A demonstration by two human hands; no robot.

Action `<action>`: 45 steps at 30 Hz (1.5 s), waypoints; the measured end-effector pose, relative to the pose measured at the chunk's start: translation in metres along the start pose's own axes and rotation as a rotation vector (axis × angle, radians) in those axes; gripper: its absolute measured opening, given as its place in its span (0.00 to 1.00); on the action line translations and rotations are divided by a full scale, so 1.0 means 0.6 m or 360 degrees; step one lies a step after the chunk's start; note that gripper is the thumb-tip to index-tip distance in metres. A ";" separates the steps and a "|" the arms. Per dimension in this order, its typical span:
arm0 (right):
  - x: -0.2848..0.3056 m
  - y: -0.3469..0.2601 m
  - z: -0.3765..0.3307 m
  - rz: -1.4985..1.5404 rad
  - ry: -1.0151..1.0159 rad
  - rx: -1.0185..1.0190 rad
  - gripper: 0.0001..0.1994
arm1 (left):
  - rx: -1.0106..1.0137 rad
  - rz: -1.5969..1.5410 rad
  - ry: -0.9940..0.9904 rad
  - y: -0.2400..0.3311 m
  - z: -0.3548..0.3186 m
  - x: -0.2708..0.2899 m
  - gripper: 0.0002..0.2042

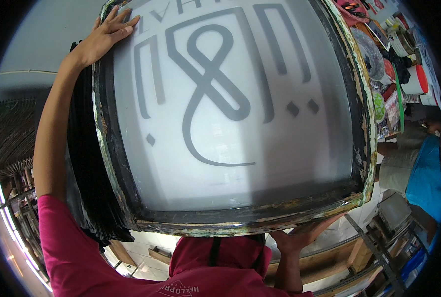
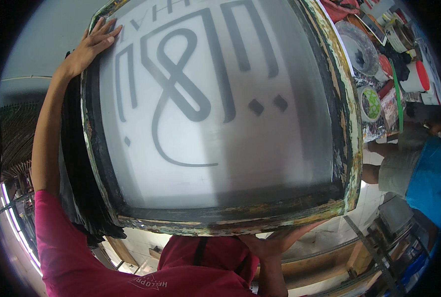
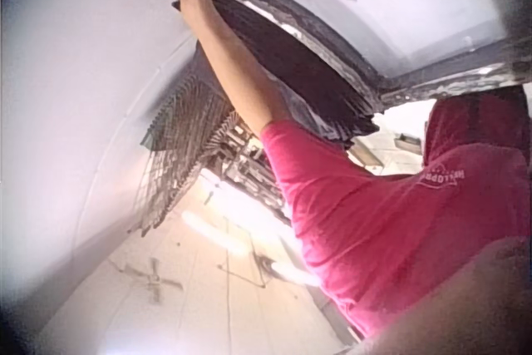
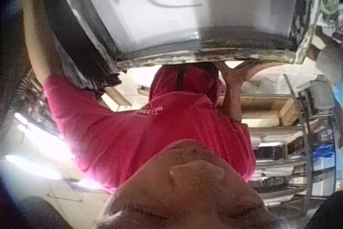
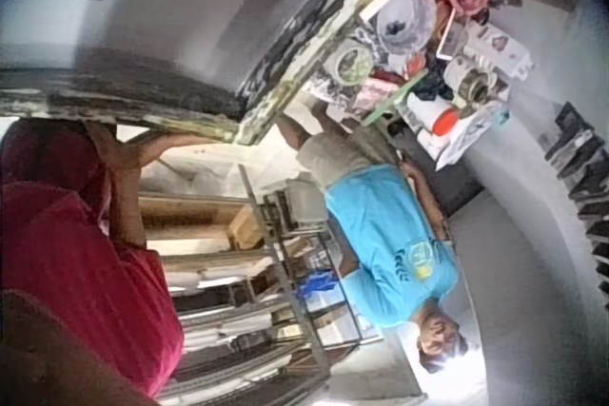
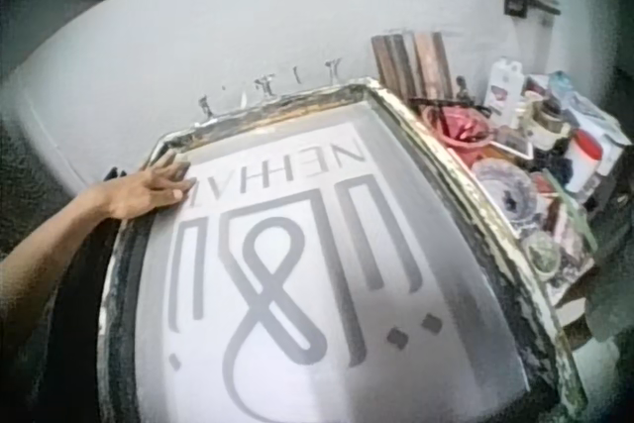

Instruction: The person aligns a black tote bag on a printing table and then lowers a screen printing frame over it. They apply pressure to the screen with their fingers to ensure a proper print.

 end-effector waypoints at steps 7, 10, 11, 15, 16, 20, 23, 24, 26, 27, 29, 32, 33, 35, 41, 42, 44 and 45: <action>-0.002 0.006 -0.003 -0.0019 0.0013 -0.0024 0.73 | -0.0038 -0.0034 -0.0002 -0.016 0.005 -0.008 0.30; -0.001 0.000 0.000 -0.0095 0.0021 0.0022 0.71 | -0.0047 -0.0051 0.0017 -0.019 0.006 -0.010 0.29; -0.001 0.004 -0.004 -0.0096 0.0026 0.0026 0.71 | -0.0044 -0.0038 0.0024 -0.020 0.007 -0.011 0.29; -0.003 0.013 -0.015 -0.0147 0.0014 0.0065 0.71 | -0.0024 0.0014 0.0048 -0.031 0.006 -0.016 0.30; -0.002 0.011 -0.013 -0.0148 0.0012 0.0060 0.71 | -0.0020 0.0025 0.0052 -0.032 0.006 -0.017 0.30; 0.002 -0.001 -0.002 -0.0191 0.0001 0.0064 0.71 | -0.0018 -0.0016 0.0043 -0.022 0.007 -0.014 0.31; 0.001 0.001 -0.003 -0.0178 -0.0003 0.0064 0.71 | -0.0020 -0.0007 0.0045 -0.027 0.004 -0.015 0.31; 0.001 0.003 -0.005 -0.0166 -0.0001 0.0057 0.71 | -0.0024 -0.0006 0.0043 -0.029 0.005 -0.016 0.31; 0.000 0.006 -0.009 -0.0190 0.0008 0.0093 0.71 | -0.0031 -0.0008 0.0051 -0.034 0.007 -0.018 0.31; 0.000 0.005 -0.009 -0.0201 0.0009 0.0107 0.71 | -0.0034 -0.0011 0.0059 -0.035 0.007 -0.020 0.31; 0.000 0.000 -0.004 -0.0224 0.0007 0.0130 0.72 | -0.0032 -0.0019 0.0058 -0.038 0.006 -0.022 0.31; 0.000 -0.002 -0.003 -0.0208 0.0009 0.0101 0.72 | -0.0024 -0.0038 0.0043 -0.028 0.007 -0.017 0.31; 0.000 -0.001 -0.003 -0.0190 0.0008 0.0085 0.73 | -0.0018 -0.0042 0.0041 -0.030 0.007 -0.019 0.30; 0.001 -0.002 -0.003 -0.0201 -0.0006 0.0079 0.73 | -0.0014 -0.0042 0.0043 -0.031 0.006 -0.020 0.30; 0.011 -0.008 0.008 0.0021 0.0053 0.0006 0.71 | -0.0056 -0.0009 0.0061 -0.030 0.005 -0.019 0.29; 0.019 -0.014 0.015 0.0083 0.0066 -0.0012 0.69 | -0.0066 0.0005 0.0067 -0.037 0.007 -0.025 0.29; 0.057 0.008 0.033 0.0174 0.0116 -0.0064 0.65 | -0.0079 0.0031 0.0086 -0.046 0.005 -0.032 0.29; 0.077 -0.001 0.057 0.0220 0.0144 -0.0093 0.63 | -0.0087 0.0049 0.0103 -0.045 0.006 -0.032 0.29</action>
Point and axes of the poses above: each hand's wrist, its own z-axis towards the middle knuckle, its own x-axis out of the back of the hand, y = z × x, the point moved 7 cm from there along z, towards the middle knuckle, and after that the axes turned 2 degrees about z, right-handed, at the moved point
